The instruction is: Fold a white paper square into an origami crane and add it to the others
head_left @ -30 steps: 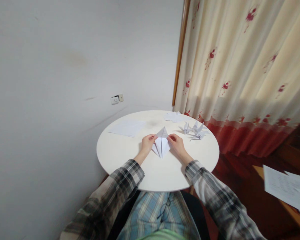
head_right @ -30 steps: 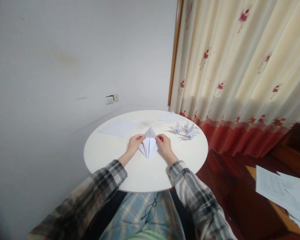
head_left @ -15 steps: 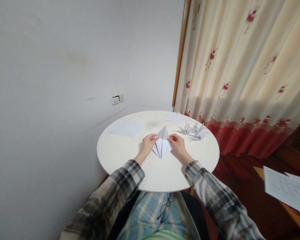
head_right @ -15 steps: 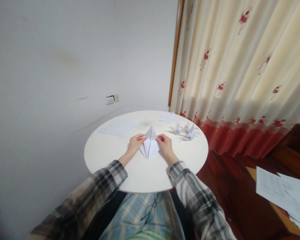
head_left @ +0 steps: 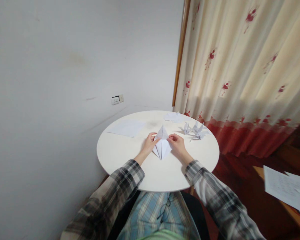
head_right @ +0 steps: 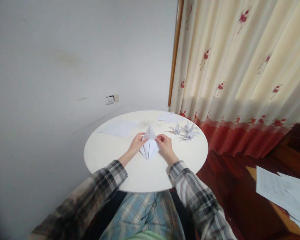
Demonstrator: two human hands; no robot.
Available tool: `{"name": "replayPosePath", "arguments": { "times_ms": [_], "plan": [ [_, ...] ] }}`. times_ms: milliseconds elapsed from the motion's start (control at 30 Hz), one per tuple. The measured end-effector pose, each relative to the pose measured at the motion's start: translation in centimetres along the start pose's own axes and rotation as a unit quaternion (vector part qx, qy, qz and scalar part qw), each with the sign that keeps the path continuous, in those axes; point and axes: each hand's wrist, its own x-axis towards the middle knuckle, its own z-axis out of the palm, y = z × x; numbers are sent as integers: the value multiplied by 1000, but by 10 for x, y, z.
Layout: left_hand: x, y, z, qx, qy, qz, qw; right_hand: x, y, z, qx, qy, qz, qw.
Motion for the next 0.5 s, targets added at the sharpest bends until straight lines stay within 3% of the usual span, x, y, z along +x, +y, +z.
{"name": "replayPosePath", "arguments": {
  "times_ms": [233, 500],
  "plan": [
    [-6, 14, -1, -1, -1, -17, 1000, -1, 4, 1, 9, -15, 1, 1000],
    [-6, 12, 1, -9, -70, -40, 997, -1, 8, 0, -35, -60, 20, 997]
  ]
}}
